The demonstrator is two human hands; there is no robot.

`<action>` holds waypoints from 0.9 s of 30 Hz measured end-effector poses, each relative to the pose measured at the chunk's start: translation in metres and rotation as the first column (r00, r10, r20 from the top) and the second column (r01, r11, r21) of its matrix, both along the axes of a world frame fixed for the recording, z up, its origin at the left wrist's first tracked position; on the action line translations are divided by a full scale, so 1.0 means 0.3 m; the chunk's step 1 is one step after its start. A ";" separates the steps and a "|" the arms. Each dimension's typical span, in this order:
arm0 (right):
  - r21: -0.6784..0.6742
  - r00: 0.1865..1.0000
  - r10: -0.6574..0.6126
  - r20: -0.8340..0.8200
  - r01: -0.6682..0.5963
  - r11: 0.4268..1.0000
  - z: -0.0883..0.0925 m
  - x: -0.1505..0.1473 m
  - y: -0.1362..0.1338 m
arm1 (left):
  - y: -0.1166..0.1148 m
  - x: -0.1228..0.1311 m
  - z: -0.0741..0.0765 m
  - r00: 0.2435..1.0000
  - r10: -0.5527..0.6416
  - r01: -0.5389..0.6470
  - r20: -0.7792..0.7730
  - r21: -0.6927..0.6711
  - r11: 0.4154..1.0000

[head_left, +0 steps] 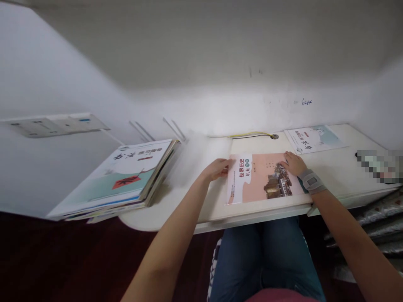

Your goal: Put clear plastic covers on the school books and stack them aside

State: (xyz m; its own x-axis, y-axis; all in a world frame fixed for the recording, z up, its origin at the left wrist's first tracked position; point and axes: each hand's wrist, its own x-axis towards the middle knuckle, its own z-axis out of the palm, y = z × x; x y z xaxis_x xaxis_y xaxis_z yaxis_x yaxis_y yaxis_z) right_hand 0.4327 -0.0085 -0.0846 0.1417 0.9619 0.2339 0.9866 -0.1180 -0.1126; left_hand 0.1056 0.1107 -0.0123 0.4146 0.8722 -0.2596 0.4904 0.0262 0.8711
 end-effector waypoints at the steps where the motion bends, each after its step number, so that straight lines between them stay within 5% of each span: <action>1: 0.011 1.000 0.001 -0.007 -0.001 1.000 -0.005 0.000 0.000 | -0.032 -0.015 -0.011 1.000 -0.001 0.002 0.016 -0.035 0.999; 8: 0.120 0.997 -0.015 -0.069 0.024 0.993 0.005 0.027 0.008 | -0.186 -0.041 -0.032 0.977 0.093 -0.099 0.194 0.023 0.995; 11: 0.192 0.971 -0.210 -0.112 0.229 0.954 0.039 0.091 -0.014 | -0.190 -0.058 -0.001 0.914 0.159 -0.181 0.373 0.026 0.983; 14: 0.207 0.872 -0.464 -0.158 0.489 0.848 0.060 0.155 -0.061 | -0.156 -0.077 0.035 0.823 0.254 -0.256 0.507 -0.068 0.964; 17: 0.146 0.806 -0.569 -0.163 0.590 0.794 0.055 0.176 -0.097 | -0.108 -0.039 0.054 0.754 0.319 -0.272 0.574 -0.169 0.947; 21: 0.073 0.804 -0.578 -0.141 0.591 0.803 0.046 0.151 -0.099 | -0.056 0.166 0.048 0.738 0.301 -0.196 0.604 -0.235 0.952; 27: 0.046 0.807 -0.580 -0.109 0.587 0.808 0.070 0.117 -0.096 | 0.018 0.651 0.037 0.758 0.212 -0.030 0.617 -0.292 0.956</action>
